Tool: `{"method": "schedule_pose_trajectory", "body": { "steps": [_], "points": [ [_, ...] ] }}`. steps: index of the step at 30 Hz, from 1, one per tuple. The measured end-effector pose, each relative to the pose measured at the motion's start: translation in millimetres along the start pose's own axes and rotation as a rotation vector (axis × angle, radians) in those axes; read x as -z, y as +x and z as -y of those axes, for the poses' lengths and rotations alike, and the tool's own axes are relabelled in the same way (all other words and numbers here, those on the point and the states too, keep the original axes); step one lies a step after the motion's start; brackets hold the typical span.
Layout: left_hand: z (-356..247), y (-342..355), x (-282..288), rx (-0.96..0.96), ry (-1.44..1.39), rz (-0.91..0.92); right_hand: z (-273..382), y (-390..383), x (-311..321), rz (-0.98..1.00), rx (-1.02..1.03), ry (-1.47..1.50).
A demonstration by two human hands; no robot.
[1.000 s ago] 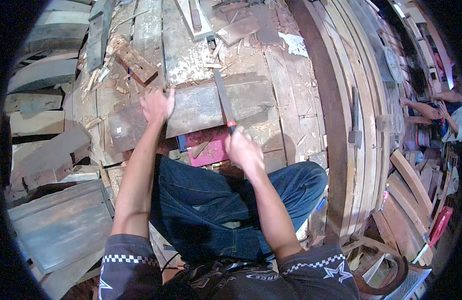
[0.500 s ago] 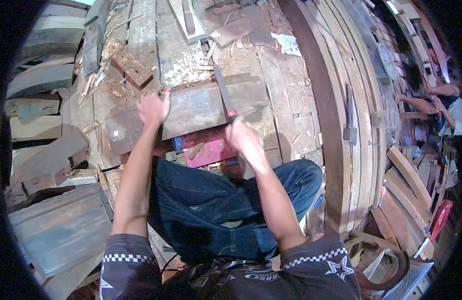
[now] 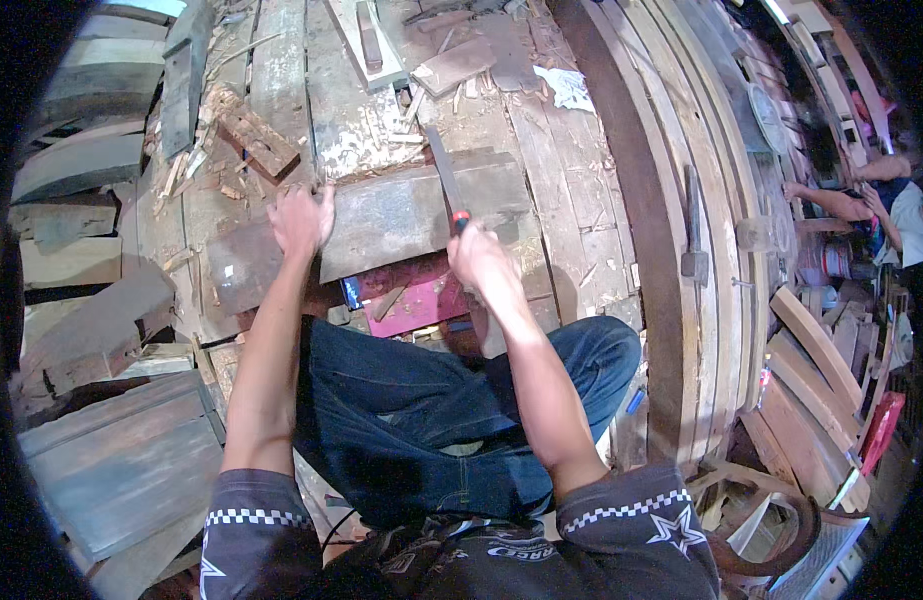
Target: The person holds a piece of wood with one hand and cuts a groove across its surface using a hand saw.
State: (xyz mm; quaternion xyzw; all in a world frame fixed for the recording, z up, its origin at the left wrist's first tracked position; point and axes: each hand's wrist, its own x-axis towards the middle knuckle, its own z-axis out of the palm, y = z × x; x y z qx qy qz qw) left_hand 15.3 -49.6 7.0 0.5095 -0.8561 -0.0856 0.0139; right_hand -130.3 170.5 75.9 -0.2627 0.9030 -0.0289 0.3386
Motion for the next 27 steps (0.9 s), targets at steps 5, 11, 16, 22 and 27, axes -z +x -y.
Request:
{"method": "schedule_pose_trajectory", "body": {
  "steps": [5, 11, 16, 22, 27],
  "points": [
    [10.3, 0.8, -7.6, -0.001, 0.004, -0.002, 12.3, -11.7, 4.7, 0.045, -0.042, -0.026],
    [1.6, 3.7, -0.3, -0.001, 0.03, 0.014, -4.6, -31.2, -8.7, -0.062, -0.019, -0.027],
    [-5.6, 2.5, 0.4, 0.008, 0.013, 0.04, -5.3, 23.7, 11.5, 0.092, -0.077, -0.004],
    [1.6, 0.8, -1.0, 0.012, 0.021, 0.022, -17.2, -26.6, 7.2, 0.051, -0.097, -0.082],
    [-0.2, 1.7, -0.8, -0.006, 0.03, 0.023, -1.8, 6.4, 31.3, 0.071, -0.125, -0.044]
  ]
}}
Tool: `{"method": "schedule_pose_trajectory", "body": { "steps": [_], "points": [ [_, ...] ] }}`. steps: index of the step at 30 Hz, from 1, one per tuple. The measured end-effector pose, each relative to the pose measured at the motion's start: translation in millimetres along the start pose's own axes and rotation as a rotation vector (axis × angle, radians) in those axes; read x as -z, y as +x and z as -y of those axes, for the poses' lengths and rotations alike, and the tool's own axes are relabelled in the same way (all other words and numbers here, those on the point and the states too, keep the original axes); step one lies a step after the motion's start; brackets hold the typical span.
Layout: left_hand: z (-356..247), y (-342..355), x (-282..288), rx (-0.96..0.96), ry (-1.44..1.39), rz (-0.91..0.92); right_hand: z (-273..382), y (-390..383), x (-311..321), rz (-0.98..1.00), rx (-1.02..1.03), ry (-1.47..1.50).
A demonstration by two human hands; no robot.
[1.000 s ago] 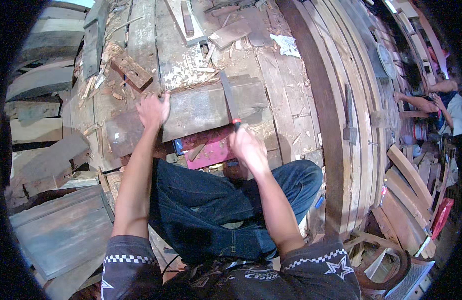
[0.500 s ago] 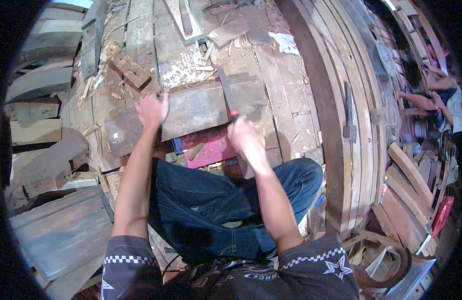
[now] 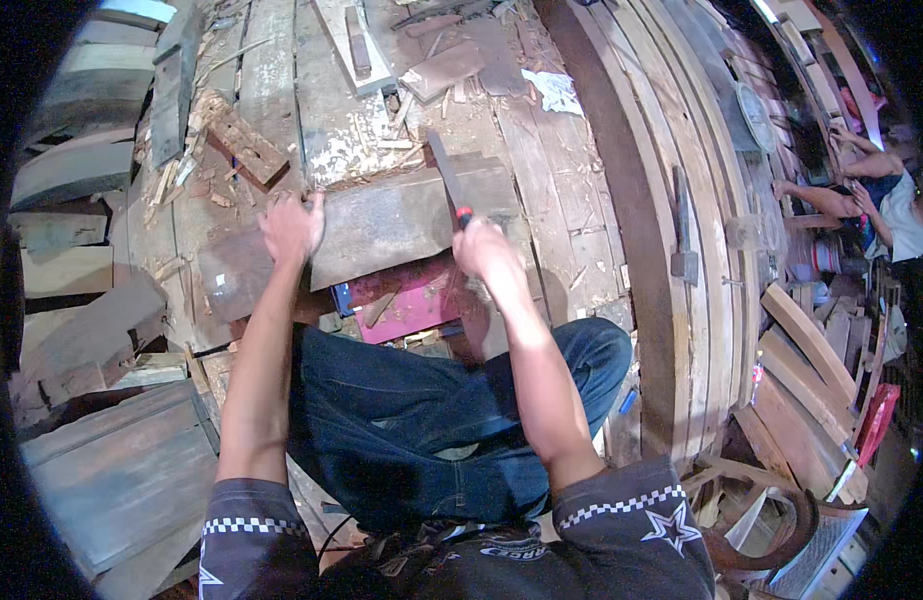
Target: The person holds a piece of wood with one hand and cuts a groove across its surface using a hand saw.
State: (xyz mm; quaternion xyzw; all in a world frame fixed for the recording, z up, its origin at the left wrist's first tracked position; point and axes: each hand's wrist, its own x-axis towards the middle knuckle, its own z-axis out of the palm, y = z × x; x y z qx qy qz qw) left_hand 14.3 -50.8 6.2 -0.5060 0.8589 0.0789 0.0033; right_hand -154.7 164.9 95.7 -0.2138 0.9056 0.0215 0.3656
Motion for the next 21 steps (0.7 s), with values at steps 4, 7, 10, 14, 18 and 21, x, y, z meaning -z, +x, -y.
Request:
{"method": "schedule_pose_trajectory", "body": {
  "steps": [4, 7, 10, 14, 18, 21],
  "points": [
    [3.1, 2.4, -1.3, 0.004, 0.004, 0.033, 1.0, 11.6, -2.8, -0.031, 0.047, -0.047],
    [5.6, -0.7, -1.1, 0.017, 0.005, -0.02, -25.1, -10.4, -18.4, -0.012, 0.066, 0.007],
    [3.5, 1.9, -6.8, 0.001, -0.018, -0.053, -40.5, -14.0, -27.6, -0.058, 0.041, -0.062],
    [-1.3, 0.1, -5.8, -0.001, 0.008, -0.032, -22.3, 27.9, -17.7, -0.169, 0.106, -0.005],
    [0.9, 1.7, -6.5, -0.008, -0.001, -0.014, -13.1, 37.1, -8.0, -0.099, 0.084, -0.016],
    [4.5, -1.3, 6.2, 0.031, 0.026, 0.021, -37.4, 4.2, -36.1, -0.201, 0.159, -0.04]
  ]
}}
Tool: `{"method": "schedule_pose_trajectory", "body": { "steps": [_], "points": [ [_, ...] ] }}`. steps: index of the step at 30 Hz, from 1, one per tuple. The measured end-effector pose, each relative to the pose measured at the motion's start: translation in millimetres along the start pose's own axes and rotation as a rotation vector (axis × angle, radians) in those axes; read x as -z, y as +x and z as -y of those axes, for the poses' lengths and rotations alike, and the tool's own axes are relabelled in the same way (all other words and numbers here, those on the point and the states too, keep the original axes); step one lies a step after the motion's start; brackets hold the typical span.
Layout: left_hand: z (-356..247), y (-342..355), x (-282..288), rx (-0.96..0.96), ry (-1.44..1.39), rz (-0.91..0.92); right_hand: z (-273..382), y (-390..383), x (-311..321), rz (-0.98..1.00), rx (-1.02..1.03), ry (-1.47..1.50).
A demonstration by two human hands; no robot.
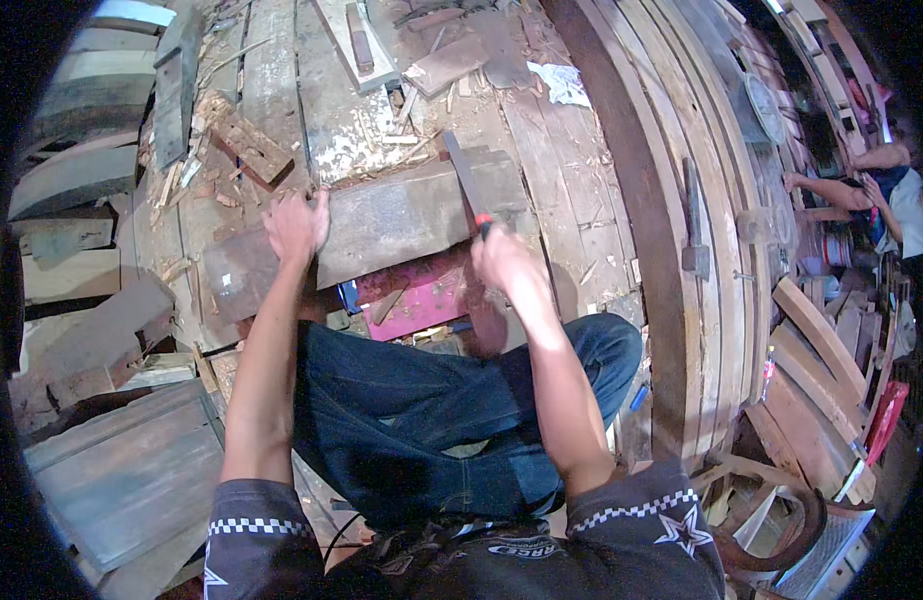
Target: The person holds a piece of wood with one hand and cuts a groove across its surface using a hand saw.
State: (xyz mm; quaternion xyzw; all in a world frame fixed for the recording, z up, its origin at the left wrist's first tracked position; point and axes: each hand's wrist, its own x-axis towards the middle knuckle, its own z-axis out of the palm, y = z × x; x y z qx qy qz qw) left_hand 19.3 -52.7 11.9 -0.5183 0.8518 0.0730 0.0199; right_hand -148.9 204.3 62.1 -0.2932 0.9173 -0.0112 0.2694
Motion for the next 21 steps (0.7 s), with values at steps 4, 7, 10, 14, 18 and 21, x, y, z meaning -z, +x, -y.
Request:
{"method": "schedule_pose_trajectory", "body": {
  "steps": [4, 7, 10, 14, 18, 21],
  "points": [
    [-4.4, 1.5, -5.1, -0.032, 0.011, -0.021, 2.8, -23.7, 1.1, 0.005, -0.073, 0.028],
    [-7.2, 3.4, -4.5, -0.018, 0.024, 0.031, 17.6, 7.9, 19.9, 0.112, -0.073, 0.064],
    [-4.1, 3.9, -10.7, -0.022, -0.009, -0.028, 29.2, 38.3, 30.9, 0.203, -0.07, 0.089],
    [2.1, 2.3, -9.3, 0.008, -0.002, -0.03, 21.3, 3.8, 15.2, 0.094, -0.029, 0.094],
    [-4.5, 2.3, -9.1, -0.015, 0.018, -0.034, 13.1, -21.7, 4.3, 0.065, -0.062, 0.059],
    [-4.2, 4.8, -13.5, -0.019, 0.009, -0.033, 30.0, 2.7, 21.9, 0.169, -0.119, 0.019]
  ]
}}
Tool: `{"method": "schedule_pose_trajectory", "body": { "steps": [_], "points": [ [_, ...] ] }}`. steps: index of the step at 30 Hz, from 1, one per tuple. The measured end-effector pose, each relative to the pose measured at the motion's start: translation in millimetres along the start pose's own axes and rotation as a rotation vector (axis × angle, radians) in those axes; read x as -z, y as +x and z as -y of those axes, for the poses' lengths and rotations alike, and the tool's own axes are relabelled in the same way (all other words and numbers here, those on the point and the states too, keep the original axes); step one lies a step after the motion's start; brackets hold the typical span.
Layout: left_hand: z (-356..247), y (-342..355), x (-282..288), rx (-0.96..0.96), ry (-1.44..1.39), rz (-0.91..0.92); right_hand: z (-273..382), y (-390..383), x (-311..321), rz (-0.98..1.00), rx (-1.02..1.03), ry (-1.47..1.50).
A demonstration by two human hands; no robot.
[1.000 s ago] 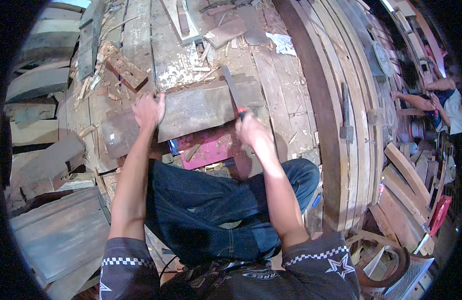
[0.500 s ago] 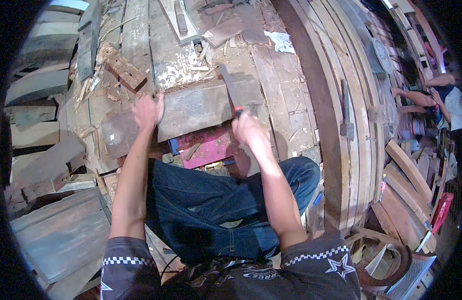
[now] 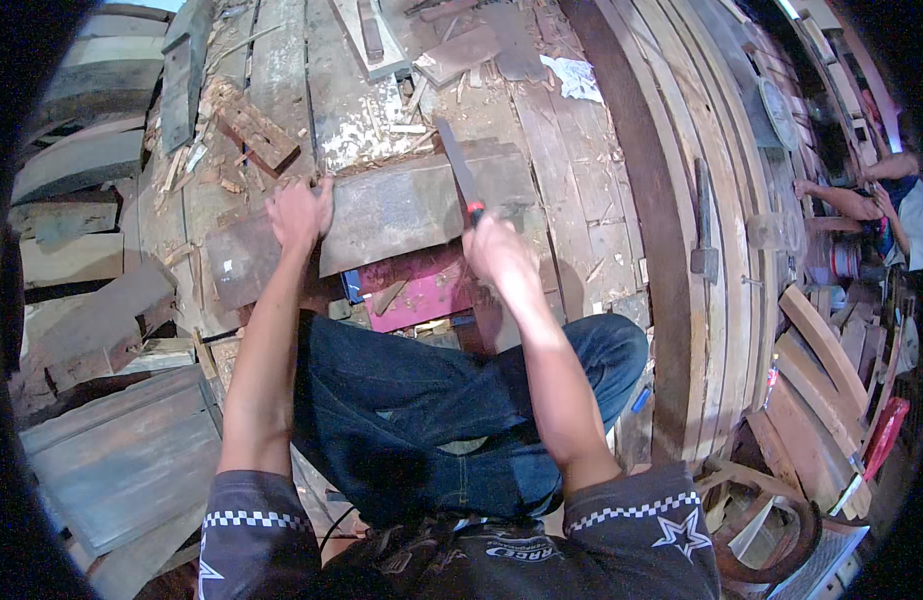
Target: The person holds a piece of wood with one hand and cuts a groove across its surface using a hand saw.
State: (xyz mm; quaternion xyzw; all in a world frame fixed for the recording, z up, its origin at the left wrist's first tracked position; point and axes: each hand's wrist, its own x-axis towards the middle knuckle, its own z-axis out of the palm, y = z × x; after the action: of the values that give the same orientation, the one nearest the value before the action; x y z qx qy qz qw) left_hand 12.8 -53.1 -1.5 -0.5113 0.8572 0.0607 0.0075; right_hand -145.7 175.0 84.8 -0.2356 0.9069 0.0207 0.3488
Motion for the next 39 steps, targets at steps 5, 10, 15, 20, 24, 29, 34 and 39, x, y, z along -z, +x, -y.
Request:
{"method": "schedule_pose_trajectory", "body": {
  "steps": [5, 10, 15, 20, 24, 29, 34, 39],
  "points": [
    [0.0, 2.9, -6.3, 0.007, -0.012, -0.015, 0.9, 28.4, 1.1, -0.02, 0.035, 0.032],
    [3.4, -1.3, -0.9, 0.009, -0.033, 0.013, -18.5, -20.5, -15.3, -0.075, 0.074, 0.042],
    [-5.1, -1.7, 8.6, 0.018, -0.032, 0.054, -12.1, -1.2, 4.8, -0.092, 0.066, 0.016],
    [2.2, 0.8, 4.4, 0.052, 0.001, 0.105, -11.7, 12.2, 7.2, -0.072, 0.043, -0.014],
    [1.1, -0.5, 8.3, 0.051, -0.038, 0.022, -41.1, -22.1, -3.0, -0.031, -0.019, 0.063],
    [0.6, -0.3, 4.2, 0.035, -0.009, 0.075, -25.1, 15.8, -2.2, -0.167, 0.012, 0.072],
    [6.1, 1.9, -0.5, 0.052, -0.024, 0.052, -26.4, 13.0, 12.4, -0.089, 0.032, -0.021],
    [-0.9, -1.4, 1.1, 0.017, -0.062, -0.013, -53.7, -14.3, 2.1, 0.005, -0.073, 0.005]
  ]
}}
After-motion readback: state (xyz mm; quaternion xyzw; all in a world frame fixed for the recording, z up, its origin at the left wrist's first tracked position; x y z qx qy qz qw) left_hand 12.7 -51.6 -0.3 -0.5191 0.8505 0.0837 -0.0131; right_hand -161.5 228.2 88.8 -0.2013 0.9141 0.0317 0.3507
